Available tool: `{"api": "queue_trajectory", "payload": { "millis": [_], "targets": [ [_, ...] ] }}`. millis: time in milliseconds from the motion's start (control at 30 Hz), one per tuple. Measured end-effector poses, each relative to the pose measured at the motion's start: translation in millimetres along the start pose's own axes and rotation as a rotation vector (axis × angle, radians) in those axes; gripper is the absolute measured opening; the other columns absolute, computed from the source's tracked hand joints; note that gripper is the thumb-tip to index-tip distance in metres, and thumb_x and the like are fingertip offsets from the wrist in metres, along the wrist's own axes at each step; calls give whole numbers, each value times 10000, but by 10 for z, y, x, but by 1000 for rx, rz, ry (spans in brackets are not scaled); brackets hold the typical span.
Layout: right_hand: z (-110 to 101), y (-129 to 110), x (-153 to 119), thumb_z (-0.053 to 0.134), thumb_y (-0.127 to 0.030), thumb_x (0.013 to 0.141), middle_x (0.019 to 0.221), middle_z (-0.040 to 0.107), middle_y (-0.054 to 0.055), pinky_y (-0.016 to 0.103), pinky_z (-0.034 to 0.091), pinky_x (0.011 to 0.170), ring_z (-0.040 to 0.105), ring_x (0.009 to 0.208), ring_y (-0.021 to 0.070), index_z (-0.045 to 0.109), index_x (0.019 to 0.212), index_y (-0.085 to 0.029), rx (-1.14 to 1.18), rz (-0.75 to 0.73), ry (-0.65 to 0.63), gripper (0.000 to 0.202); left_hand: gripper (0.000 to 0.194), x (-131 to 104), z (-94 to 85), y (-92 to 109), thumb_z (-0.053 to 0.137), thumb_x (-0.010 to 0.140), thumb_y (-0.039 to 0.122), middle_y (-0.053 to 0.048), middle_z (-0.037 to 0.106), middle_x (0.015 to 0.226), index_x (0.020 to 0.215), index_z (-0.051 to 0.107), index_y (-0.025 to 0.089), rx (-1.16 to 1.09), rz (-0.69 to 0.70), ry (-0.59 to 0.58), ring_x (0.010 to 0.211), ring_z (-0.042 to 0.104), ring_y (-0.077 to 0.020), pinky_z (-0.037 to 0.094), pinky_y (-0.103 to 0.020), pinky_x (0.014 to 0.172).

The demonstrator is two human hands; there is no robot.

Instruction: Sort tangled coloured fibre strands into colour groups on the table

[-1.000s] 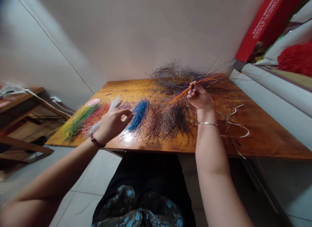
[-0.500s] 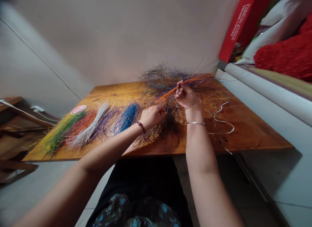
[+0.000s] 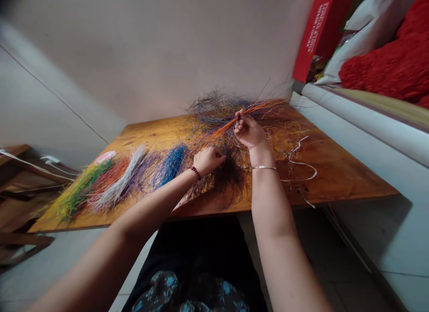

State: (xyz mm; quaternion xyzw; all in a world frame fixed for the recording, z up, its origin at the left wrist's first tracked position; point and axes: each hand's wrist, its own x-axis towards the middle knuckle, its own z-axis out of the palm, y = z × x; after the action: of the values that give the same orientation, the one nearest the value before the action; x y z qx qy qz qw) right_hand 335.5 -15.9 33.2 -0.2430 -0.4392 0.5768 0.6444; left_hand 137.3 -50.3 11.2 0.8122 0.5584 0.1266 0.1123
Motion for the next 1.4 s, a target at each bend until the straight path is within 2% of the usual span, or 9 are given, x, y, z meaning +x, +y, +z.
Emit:
{"api": "queue_trajectory", "payload": {
  "millis": [233, 433, 533, 633, 800, 933, 1033, 1200, 1400],
  "targets": [
    [-27, 12, 0, 697, -426, 894, 508, 552, -109, 114, 466, 478, 588, 488, 25, 636, 800, -260, 59, -18, -37, 201, 292, -101, -72, -75, 641, 877, 495, -43, 721, 804, 835, 744, 226, -241, 50, 91, 811, 665, -215, 495, -311, 771],
    [-89, 33, 31, 673, -380, 908, 552, 593, -104, 133, 472, 478, 583, 487, 36, 663, 800, -272, 79, -3, 28, 153, 340, -115, -31, -175, 589, 934, 453, -51, 709, 795, 786, 670, 157, -731, 204, 170, 773, 647, -163, 500, -265, 758],
    [-108, 51, 36, 672, -404, 900, 563, 598, -97, 151, 466, 477, 597, 503, 50, 672, 804, -284, 29, -27, -3, 154, 286, -95, -55, -221, 621, 925, 419, -62, 711, 837, 844, 655, 146, -910, 178, 251, 809, 660, -157, 509, -260, 774],
    [-102, 64, 29, 662, -413, 899, 583, 609, -90, 165, 454, 487, 608, 527, 57, 680, 807, -297, -17, -48, -32, 149, 266, -144, -198, -327, 634, 921, 410, -48, 694, 826, 865, 643, 150, -978, 129, 326, 783, 652, -137, 499, -237, 725],
    [-33, 41, 6, 623, -408, 921, 554, 577, -75, 180, 437, 485, 555, 480, 65, 680, 763, -289, -67, -2, 22, 206, 352, -595, -743, -739, 696, 861, 499, -57, 703, 790, 817, 676, 151, -773, 66, 432, 679, 620, -120, 453, -213, 594],
    [50, 40, -3, 667, -362, 899, 516, 531, -87, 148, 426, 494, 497, 445, 33, 688, 757, -273, 26, 51, 38, 168, 405, -1147, -1222, -1296, 727, 819, 547, -108, 763, 894, 897, 690, 151, -608, -38, 398, 821, 712, -191, 518, -238, 665],
    [88, 75, 8, 680, -391, 894, 515, 540, -78, 167, 446, 495, 514, 450, 48, 687, 754, -264, -7, 79, 61, 189, 422, -1495, -1464, -1759, 755, 780, 557, -101, 772, 875, 911, 717, 157, -458, -145, 446, 853, 735, -226, 550, -270, 738],
    [89, 164, 36, 750, -398, 852, 503, 519, -84, 168, 445, 493, 524, 450, 42, 686, 781, -252, -18, 56, -4, 174, 410, -1855, -1592, -2231, 715, 797, 570, -69, 774, 836, 924, 756, 182, -213, -286, 402, 728, 704, -198, 497, -253, 638],
    [125, 207, 39, 788, -390, 827, 503, 527, -73, 178, 456, 480, 540, 454, 54, 682, 785, -228, -28, 104, -3, 198, 343, -1876, -1472, -2351, 613, 877, 525, -51, 770, 841, 902, 789, 231, 184, -302, 312, 753, 684, -220, 428, -281, 648]
  ]
}}
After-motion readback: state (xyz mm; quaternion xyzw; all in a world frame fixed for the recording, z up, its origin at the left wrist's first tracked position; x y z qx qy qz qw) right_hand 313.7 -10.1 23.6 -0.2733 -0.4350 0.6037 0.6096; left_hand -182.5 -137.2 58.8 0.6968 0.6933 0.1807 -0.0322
